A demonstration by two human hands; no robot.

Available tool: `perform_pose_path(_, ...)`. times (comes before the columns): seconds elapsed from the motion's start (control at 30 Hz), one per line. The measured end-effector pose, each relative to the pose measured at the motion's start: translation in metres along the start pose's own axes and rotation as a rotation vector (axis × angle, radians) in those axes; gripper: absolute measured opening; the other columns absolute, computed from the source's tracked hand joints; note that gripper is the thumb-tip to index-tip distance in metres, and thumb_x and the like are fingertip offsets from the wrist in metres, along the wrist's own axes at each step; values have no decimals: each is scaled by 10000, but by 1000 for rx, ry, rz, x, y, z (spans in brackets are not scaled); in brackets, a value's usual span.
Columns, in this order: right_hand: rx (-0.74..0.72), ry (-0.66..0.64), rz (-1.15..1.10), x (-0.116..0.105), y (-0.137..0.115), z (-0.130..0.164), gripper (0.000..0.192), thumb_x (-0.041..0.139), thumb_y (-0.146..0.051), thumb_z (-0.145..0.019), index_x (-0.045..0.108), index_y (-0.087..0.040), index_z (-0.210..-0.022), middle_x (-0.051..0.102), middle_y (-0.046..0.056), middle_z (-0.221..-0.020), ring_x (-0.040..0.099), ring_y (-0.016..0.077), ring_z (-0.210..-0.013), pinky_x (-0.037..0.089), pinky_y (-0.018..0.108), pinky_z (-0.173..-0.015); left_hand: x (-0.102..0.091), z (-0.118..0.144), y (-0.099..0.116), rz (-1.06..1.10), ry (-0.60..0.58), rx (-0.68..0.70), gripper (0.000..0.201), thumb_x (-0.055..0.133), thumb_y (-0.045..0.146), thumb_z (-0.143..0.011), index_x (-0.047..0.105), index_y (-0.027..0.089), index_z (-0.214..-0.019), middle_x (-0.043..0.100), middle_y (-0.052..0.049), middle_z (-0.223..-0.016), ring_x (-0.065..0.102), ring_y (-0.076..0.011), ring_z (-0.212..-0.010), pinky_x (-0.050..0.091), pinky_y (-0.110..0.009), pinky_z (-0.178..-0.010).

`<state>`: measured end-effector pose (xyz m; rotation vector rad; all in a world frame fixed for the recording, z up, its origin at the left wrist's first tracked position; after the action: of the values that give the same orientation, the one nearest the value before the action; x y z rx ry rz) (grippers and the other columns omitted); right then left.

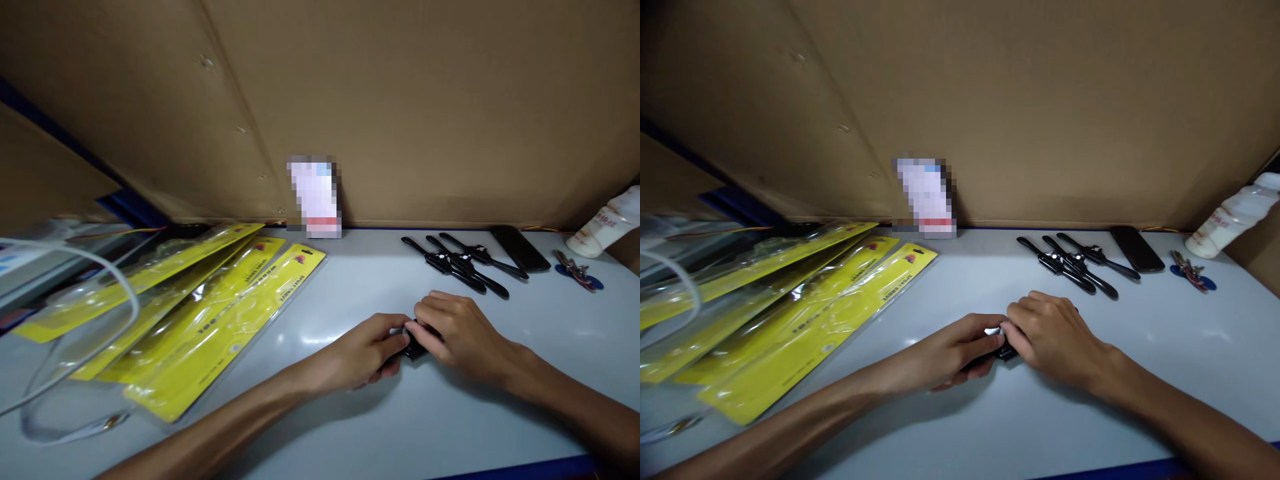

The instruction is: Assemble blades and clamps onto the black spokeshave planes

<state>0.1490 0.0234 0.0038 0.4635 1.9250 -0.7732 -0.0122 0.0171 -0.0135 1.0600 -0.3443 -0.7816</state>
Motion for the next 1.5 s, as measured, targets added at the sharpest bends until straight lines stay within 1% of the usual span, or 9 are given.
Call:
perform_pose_path(0.13, 14, -111, -202, -12, 5, -1, 69, 600, -197, -953, 662, -190, -923, 644, 8, -798, 538, 138, -696, 381, 276, -636, -1, 1, 0, -15, -23, -1, 179, 405, 333, -989, 507, 186, -991, 447, 95, -577, 294, -43, -374, 230, -150, -330)
perform_pose_path(0.2, -14, -161, -278, -17, 7, -2, 111, 621, -172, -942, 683, -206, -1027, 674, 12, -873, 584, 137, -760, 427, 268, -695, -2, 1, 0, -19, -32, 1, 179, 394, 319, -994, 512, 184, -988, 443, 95, -567, 291, -40, -371, 239, -146, -335)
perform_pose_path(0.33, -44, -145, -192, -20, 9, -1, 97, 620, -187, -945, 716, -177, -959, 656, 33, -827, 580, 154, -742, 437, 284, -683, -2, 0, -2, -11, -35, -17, 170, 389, 317, -991, 499, 187, -986, 434, 95, -560, 295, -44, -364, 231, -151, -324)
perform_pose_path(0.47, -100, -138, -249, -17, 6, 1, 271, 587, -180, -963, 680, -201, -1216, 662, 39, -899, 587, 141, -749, 456, 275, -690, -1, 0, -2, -6, -50, 9, 212, 413, 376, -980, 503, 186, -1012, 434, 102, -561, 287, -46, -363, 229, -160, -328)
perform_pose_path(0.67, -153, -108, -195, -18, 7, 1, 308, 474, -92, -922, 732, -183, -1063, 626, 41, -840, 549, 136, -699, 414, 263, -632, -2, 1, -1, 2, -45, 7, 249, 462, 423, -954, 516, 182, -986, 434, 108, -556, 284, -39, -358, 221, -177, -346)
perform_pose_path(0.9, -180, -48, -123, -23, 4, 2, 245, 484, -103, -846, 709, -147, -759, 581, 31, -710, 487, 129, -634, 348, 264, -570, -2, 0, -3, 4, -54, -13, 237, 439, 412, -955, 503, 195, -1025, 439, 100, -567, 292, -49, -364, 229, -171, -325)
perform_pose_path(1.1, -182, -65, -81, -19, 1, 4, 268, 470, -103, -875, 728, -171, -842, 583, 20, -706, 476, 128, -629, 342, 268, -585, -2, 1, -3, -7, -65, 7, 234, 434, 413, -970, 512, 195, -1001, 436, 95, -580, 304, -50, -383, 232, -161, -331)
perform_pose_path(1.3, -188, -56, -18, -19, 0, 3, 260, 464, -95, -831, 702, -149, -741, 561, 18, -653, 458, 134, -615, 328, 276, -572, -2, 2, -1, -13, -57, 6, 250, 411, 393, -980, 525, 188, -1067, 428, 100, -579, 294, -51, -384, 226, -156, -330)
perform_pose_path(1.5, -213, -29, 43, -19, 0, 3, 280, 451, -82, -873, 720, -158, -877, 577, 14, -669, 455, 139, -612, 318, 278, -573, -2, 2, -1, -10, -72, 5, 271, 413, 397, -976, 527, 178, -1088, 430, 97, -580, 294, -46, -379, 229, -144, -318)
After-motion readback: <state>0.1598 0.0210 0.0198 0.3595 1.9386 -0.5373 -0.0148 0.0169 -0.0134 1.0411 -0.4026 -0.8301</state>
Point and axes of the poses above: each hand's wrist, its own z-axis away from the middle knuckle, its own x-axis out of the palm, y = z × x, the point moved 3 cm from there along -z, towards the middle knuckle
